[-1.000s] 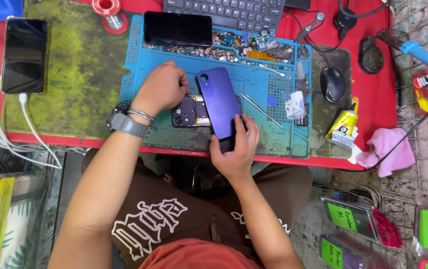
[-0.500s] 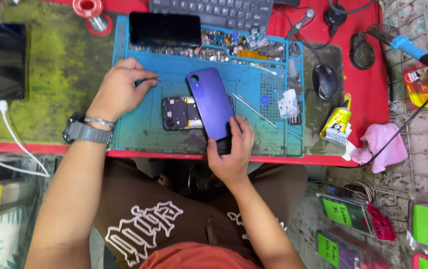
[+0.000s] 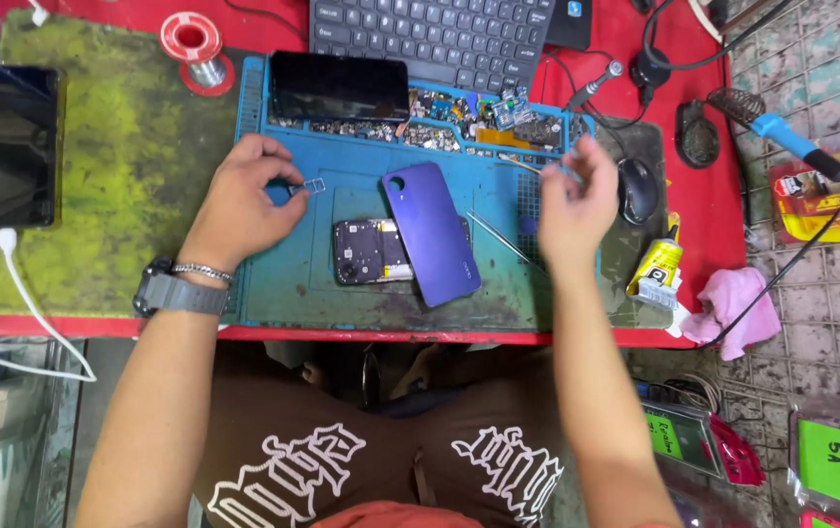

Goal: The person uses a plastic pry tool to separate the back cover of a purple smartphone, then uses a screwdriver to remove screws from the internal frame. The back cover is set aside, and the person continues to unscrew components inside the device.

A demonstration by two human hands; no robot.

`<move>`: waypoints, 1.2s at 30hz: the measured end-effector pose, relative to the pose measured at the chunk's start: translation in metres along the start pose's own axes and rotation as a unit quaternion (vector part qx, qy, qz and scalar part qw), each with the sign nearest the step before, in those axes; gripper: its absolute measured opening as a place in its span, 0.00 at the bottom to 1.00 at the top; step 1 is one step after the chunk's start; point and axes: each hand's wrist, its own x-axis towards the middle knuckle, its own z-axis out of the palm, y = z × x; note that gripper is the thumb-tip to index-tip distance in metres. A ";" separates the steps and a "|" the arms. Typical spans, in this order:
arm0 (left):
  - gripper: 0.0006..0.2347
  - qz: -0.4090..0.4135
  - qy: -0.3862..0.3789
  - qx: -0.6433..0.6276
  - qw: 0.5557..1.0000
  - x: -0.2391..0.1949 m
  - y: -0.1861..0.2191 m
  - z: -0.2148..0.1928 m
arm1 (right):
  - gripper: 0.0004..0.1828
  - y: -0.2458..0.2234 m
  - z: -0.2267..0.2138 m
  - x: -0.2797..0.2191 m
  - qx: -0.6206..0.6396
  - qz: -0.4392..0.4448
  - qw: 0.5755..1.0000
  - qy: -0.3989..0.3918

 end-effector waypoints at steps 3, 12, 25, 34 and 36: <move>0.05 0.003 0.012 -0.029 1.000 0.001 0.008 -0.004 | 0.33 0.100 -0.002 0.057 -0.006 0.074 0.997 0.032; 0.10 0.033 -0.081 -0.023 0.996 0.008 0.022 -0.016 | 0.04 0.129 -0.008 0.122 -0.177 0.047 0.967 -0.177; 0.11 -0.020 -0.048 -0.095 0.994 0.003 0.027 -0.018 | 0.04 -0.007 0.020 0.071 0.170 0.210 0.947 -0.174; 0.10 0.033 -0.034 -0.071 0.996 0.003 0.023 -0.012 | 0.38 -0.083 0.108 -0.006 0.314 0.115 0.853 -0.401; 0.10 0.086 0.060 -0.085 0.991 0.004 0.010 -0.003 | 0.38 -0.060 0.119 -0.015 0.357 0.048 0.861 -0.358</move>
